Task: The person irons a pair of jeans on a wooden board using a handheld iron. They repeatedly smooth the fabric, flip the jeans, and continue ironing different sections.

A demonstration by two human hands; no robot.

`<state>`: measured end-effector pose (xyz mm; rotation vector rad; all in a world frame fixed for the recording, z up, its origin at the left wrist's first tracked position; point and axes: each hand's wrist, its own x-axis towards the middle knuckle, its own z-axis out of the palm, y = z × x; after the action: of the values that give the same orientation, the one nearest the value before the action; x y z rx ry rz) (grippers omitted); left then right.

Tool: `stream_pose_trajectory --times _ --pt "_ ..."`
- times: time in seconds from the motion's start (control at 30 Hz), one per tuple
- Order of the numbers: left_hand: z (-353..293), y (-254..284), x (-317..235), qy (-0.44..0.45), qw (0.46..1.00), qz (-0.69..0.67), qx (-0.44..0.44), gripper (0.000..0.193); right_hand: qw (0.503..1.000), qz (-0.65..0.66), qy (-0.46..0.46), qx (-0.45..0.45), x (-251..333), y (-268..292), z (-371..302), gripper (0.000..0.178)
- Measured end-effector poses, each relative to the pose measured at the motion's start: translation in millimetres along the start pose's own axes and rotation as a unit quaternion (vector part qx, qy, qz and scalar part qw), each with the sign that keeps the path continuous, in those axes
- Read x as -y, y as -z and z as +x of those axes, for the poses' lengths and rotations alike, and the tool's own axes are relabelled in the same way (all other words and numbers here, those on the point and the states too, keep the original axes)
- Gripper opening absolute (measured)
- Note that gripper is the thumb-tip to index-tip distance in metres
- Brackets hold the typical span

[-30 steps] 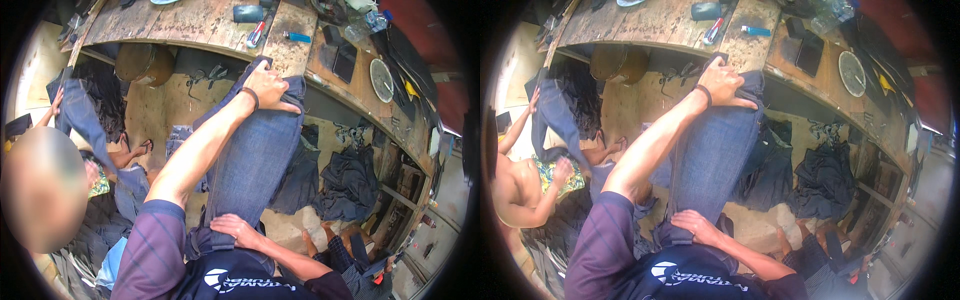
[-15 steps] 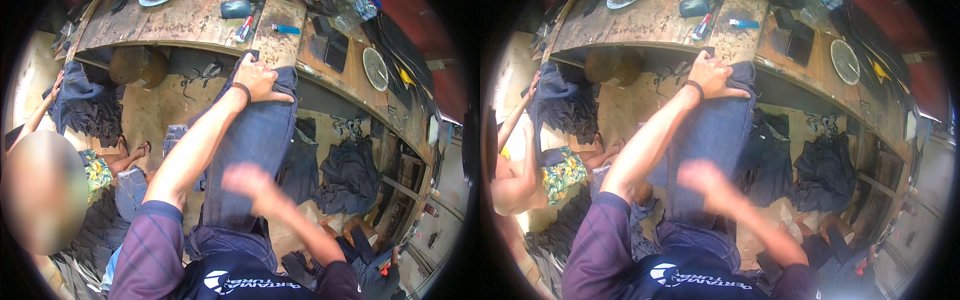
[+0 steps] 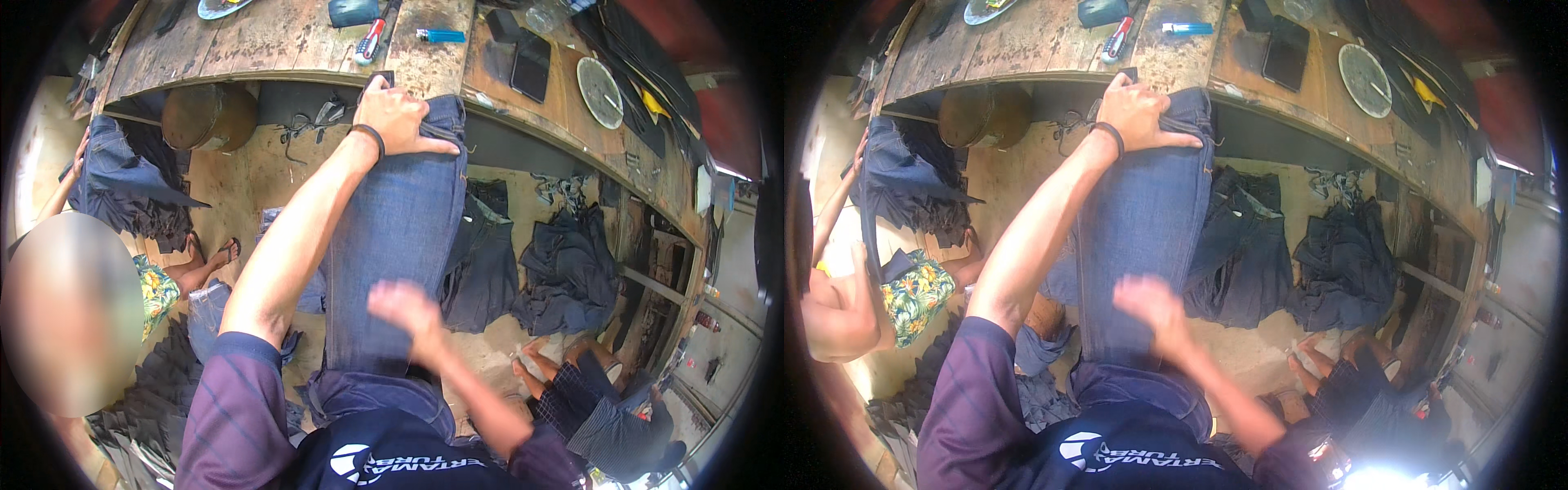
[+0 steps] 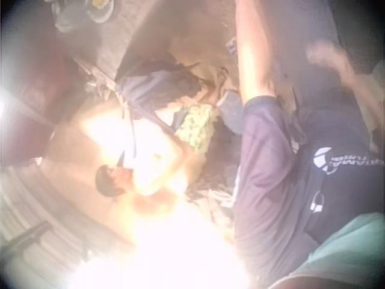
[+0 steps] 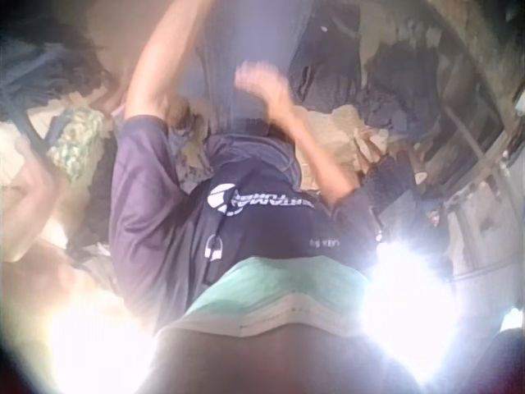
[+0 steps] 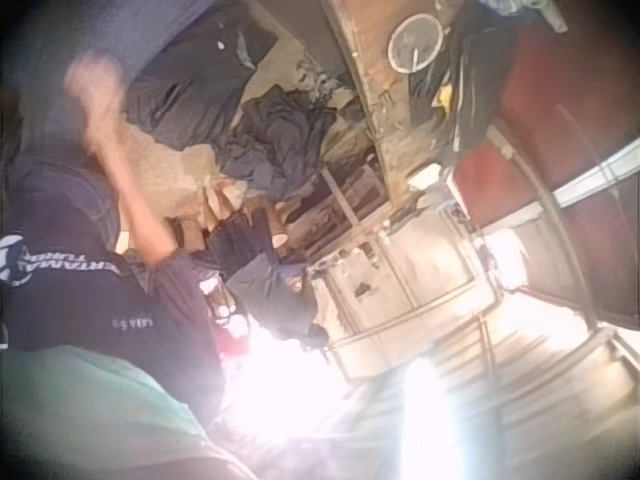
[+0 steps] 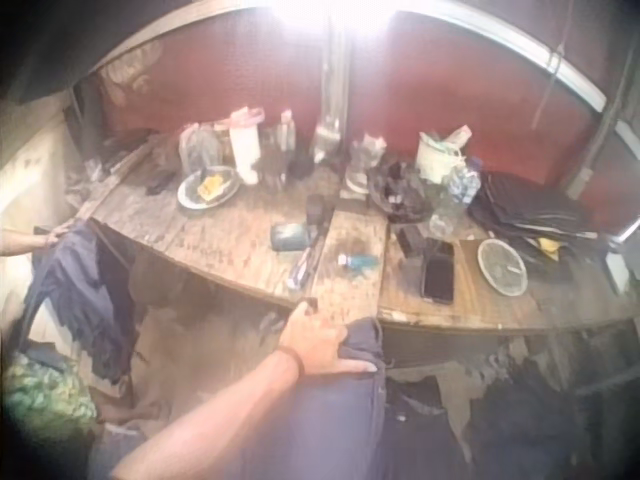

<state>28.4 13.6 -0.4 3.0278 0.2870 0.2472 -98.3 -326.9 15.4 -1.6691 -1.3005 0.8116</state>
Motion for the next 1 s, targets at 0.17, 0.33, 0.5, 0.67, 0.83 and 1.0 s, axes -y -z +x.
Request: stream_pose_trajectory --times 0.17,0.33,0.5,0.67,0.83,1.0 --pt "2 -7 3 0.002 1.000 0.002 0.007 0.100 0.989 0.084 -0.006 0.123 4 -17 -34 0.066" --pt "-4 -8 0 0.001 1.000 0.001 -0.011 0.096 0.997 0.042 -0.064 0.017 22 -28 -51 0.064" --pt "-1 -3 3 0.000 0.999 -0.020 0.038 0.099 0.992 0.061 0.058 0.093 21 25 66 0.064" --pt "7 -5 10 -0.014 0.999 -0.016 0.027 0.098 0.999 0.021 0.031 0.003 13 -12 85 0.066" --pt "-5 -6 6 -0.009 1.000 0.000 -0.002 0.099 0.966 0.166 -0.077 0.180 35 -46 -14 0.066" --pt "-2 -3 1 0.010 1.000 0.009 -0.011 0.102 1.000 0.002 -0.024 -0.019 36 -71 -42 0.057"
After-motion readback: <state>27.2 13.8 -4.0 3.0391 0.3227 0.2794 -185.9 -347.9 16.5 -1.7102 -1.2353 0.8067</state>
